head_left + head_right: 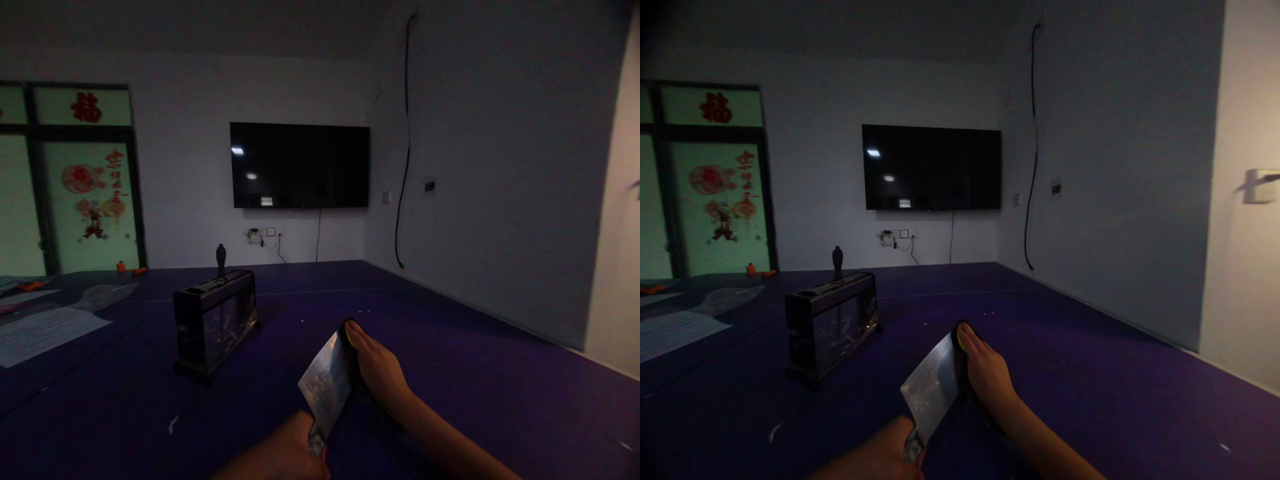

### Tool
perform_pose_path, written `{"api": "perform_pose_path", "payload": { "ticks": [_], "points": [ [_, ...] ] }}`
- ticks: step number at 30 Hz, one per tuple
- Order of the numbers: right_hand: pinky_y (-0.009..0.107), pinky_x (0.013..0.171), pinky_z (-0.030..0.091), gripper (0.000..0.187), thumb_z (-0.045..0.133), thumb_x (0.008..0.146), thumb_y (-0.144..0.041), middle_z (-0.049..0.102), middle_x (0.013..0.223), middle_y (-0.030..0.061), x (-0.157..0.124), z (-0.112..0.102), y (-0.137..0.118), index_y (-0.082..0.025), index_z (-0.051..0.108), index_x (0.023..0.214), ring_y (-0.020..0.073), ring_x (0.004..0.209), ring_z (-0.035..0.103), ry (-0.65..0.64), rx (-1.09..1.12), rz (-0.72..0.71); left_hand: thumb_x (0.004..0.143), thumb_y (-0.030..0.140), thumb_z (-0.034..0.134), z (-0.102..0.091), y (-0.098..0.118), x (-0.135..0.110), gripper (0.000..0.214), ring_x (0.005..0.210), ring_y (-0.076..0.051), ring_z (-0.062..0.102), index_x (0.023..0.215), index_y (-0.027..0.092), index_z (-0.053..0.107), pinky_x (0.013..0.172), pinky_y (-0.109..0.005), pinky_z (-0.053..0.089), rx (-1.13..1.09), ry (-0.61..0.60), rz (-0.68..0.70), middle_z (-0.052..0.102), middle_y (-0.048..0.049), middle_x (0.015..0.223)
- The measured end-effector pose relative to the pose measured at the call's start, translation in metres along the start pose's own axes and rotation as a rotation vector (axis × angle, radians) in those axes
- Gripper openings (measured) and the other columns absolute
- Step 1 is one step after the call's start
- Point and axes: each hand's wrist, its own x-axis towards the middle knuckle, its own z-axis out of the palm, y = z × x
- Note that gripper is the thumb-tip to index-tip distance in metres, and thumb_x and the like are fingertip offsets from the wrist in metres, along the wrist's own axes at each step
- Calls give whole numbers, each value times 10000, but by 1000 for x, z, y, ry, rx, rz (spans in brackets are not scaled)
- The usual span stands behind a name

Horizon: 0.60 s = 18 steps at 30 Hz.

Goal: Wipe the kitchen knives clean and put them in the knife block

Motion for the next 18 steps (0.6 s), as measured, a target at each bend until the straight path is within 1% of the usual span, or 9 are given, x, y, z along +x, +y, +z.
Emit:
{"api": "perform_pose_path", "payload": {
  "ticks": [4, 7, 10, 13, 14, 16, 18],
  "points": [
    [322, 884, 450, 580, 316, 751, 7, 449, 1277, 76, -2, 0, -3, -177, 365, 1299, 178, 1061, 521, 18, -3, -52, 493, 90, 583, 0, -2, 1, 288, 513, -69, 412, 757, 163, 496, 405, -169, 277, -9, -3, 25, 468, 44, 625],
    [305, 915, 428, 554, 321, 754, 7, 428, 1293, 83, -4, -3, -9, -147, 392, 1282, 174, 1110, 478, 0, 26, -129, 497, 76, 574, -1, -3, 1, 290, 500, -62, 407, 761, 162, 491, 401, -162, 277, -51, -13, 13, 462, 49, 618],
    [306, 938, 408, 528, 302, 777, 9, 438, 1285, 84, -6, -8, -21, -144, 406, 1272, 168, 1142, 445, -22, 63, -219, 486, 76, 585, -3, -2, 2, 309, 502, -65, 419, 766, 164, 490, 412, -164, 300, -82, -21, -2, 468, 51, 616],
    [327, 937, 412, 505, 298, 808, -13, 437, 1286, 79, -9, -14, -36, -155, 390, 1283, 178, 1144, 443, -53, 83, -309, 491, 82, 586, -2, -2, 4, 243, 496, -68, 408, 704, 161, 499, 406, -167, 273, -62, -67, 42, 458, 51, 584],
    [325, 934, 415, 492, 303, 819, -25, 431, 1291, 76, -11, -17, -42, -158, 385, 1286, 179, 1139, 449, -65, 86, -341, 487, 75, 587, -1, -2, 5, 243, 499, -68, 408, 700, 160, 502, 410, -169, 272, -62, -64, 52, 461, 51, 587],
    [319, 930, 419, 471, 315, 830, -43, 420, 1301, 73, -13, -21, -51, -152, 388, 1282, 182, 1134, 453, -91, 87, -407, 472, 62, 600, 2, -4, 7, 299, 528, -73, 427, 741, 156, 510, 435, -175, 292, -70, -8, 58, 484, 45, 628],
    [320, 928, 420, 459, 316, 830, -42, 412, 1307, 83, -14, -25, -57, -129, 393, 1275, 187, 1136, 450, -105, 87, -456, 449, 67, 631, 4, -6, 8, 401, 568, -89, 460, 821, 154, 510, 463, -186, 322, -65, 73, 20, 511, 33, 686]
  ]
}}
